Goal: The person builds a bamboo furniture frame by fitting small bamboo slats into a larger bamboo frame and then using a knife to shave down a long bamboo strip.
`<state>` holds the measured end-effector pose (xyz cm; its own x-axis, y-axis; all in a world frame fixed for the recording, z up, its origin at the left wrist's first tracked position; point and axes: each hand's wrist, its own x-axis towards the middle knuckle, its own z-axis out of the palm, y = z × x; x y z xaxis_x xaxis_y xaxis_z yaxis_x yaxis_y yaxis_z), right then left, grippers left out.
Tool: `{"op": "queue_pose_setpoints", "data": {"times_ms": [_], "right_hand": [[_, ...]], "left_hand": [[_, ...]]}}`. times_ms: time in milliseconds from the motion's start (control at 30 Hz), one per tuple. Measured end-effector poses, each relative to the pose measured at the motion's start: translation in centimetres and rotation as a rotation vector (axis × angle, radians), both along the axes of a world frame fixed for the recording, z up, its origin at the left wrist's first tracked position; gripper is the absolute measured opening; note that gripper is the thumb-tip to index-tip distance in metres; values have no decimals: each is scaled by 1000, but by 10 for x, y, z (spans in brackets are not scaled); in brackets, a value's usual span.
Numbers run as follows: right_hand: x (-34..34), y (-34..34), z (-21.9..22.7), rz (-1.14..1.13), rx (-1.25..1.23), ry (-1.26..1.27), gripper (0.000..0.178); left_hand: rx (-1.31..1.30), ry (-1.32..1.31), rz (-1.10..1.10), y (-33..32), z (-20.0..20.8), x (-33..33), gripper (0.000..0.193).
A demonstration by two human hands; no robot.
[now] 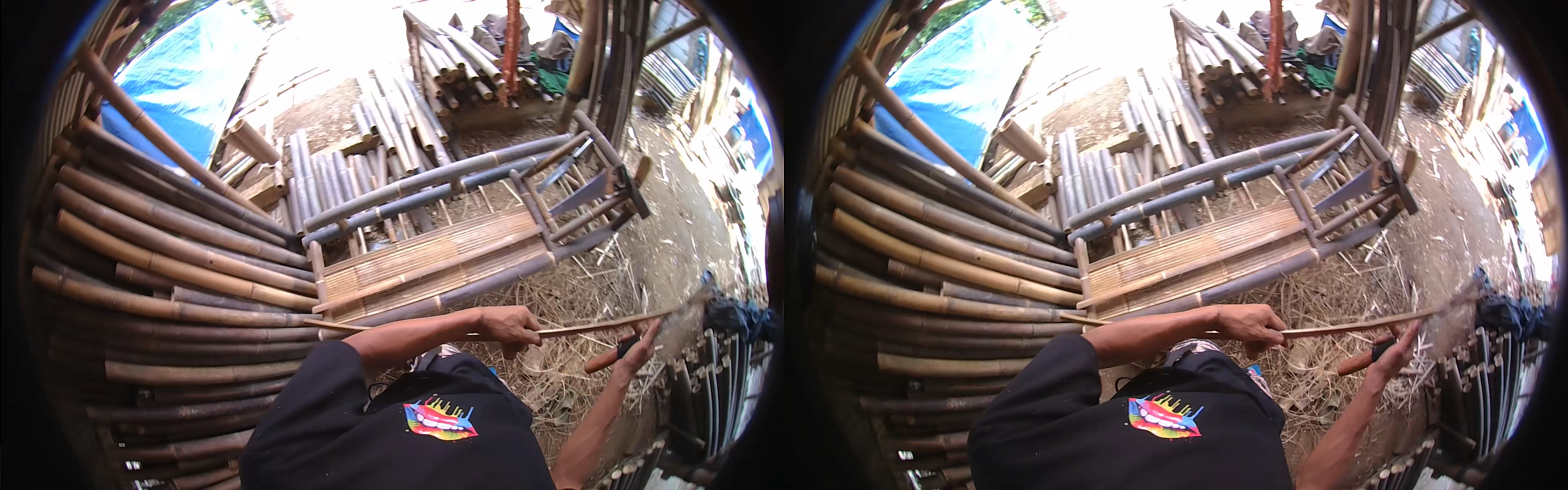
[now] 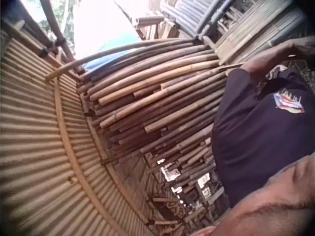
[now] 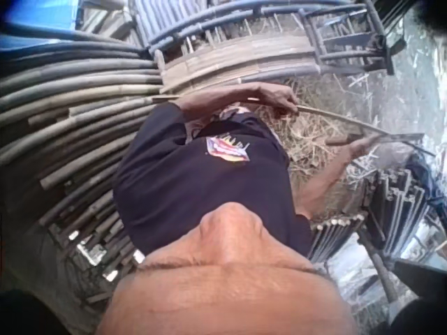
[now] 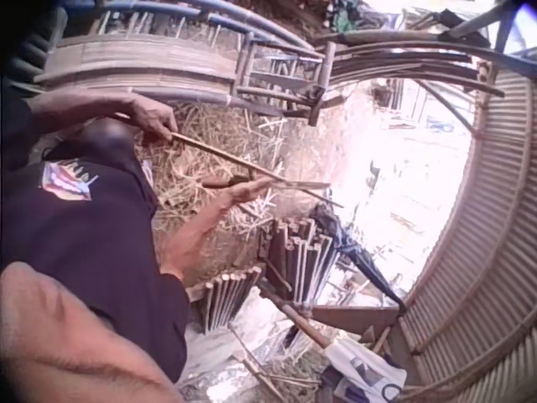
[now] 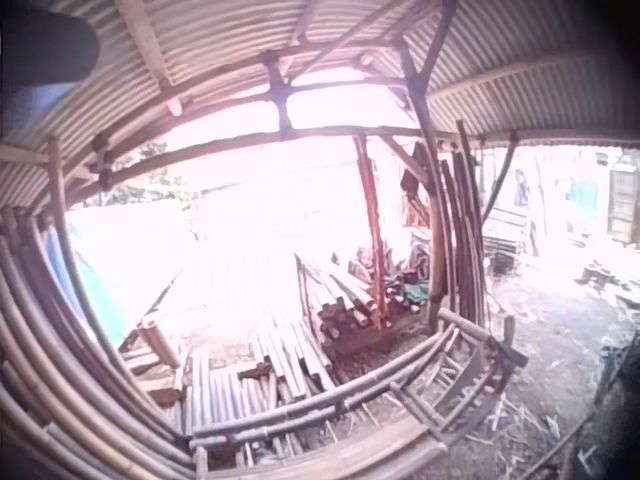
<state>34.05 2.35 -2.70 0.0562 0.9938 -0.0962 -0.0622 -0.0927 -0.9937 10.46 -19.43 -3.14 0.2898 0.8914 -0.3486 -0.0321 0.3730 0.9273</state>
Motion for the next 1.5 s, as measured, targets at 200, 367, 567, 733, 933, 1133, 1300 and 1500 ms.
{"op": "queue_pose_setpoints", "data": {"times_ms": [200,367,567,733,933,1133,1300,1500], "right_hand": [[5,11,26,239,689,-899,42],[-13,-28,19,607,829,-1094,61],[2,-23,29,463,529,-937,63],[15,-26,13,546,874,-1124,62],[31,-30,13,576,724,-995,62],[102,71,32,150,366,-1141,70],[156,102,62,83,339,-1233,74],[168,116,57,63,398,-1300,78]], "left_hand": [[51,134,337,19,24,14,29],[121,326,553,47,47,48,26],[139,477,475,38,49,69,25],[208,498,486,35,51,80,21],[118,547,441,21,55,86,20],[140,559,272,-22,56,87,21],[197,527,255,-89,21,58,20],[142,557,282,-100,21,40,24]]}}
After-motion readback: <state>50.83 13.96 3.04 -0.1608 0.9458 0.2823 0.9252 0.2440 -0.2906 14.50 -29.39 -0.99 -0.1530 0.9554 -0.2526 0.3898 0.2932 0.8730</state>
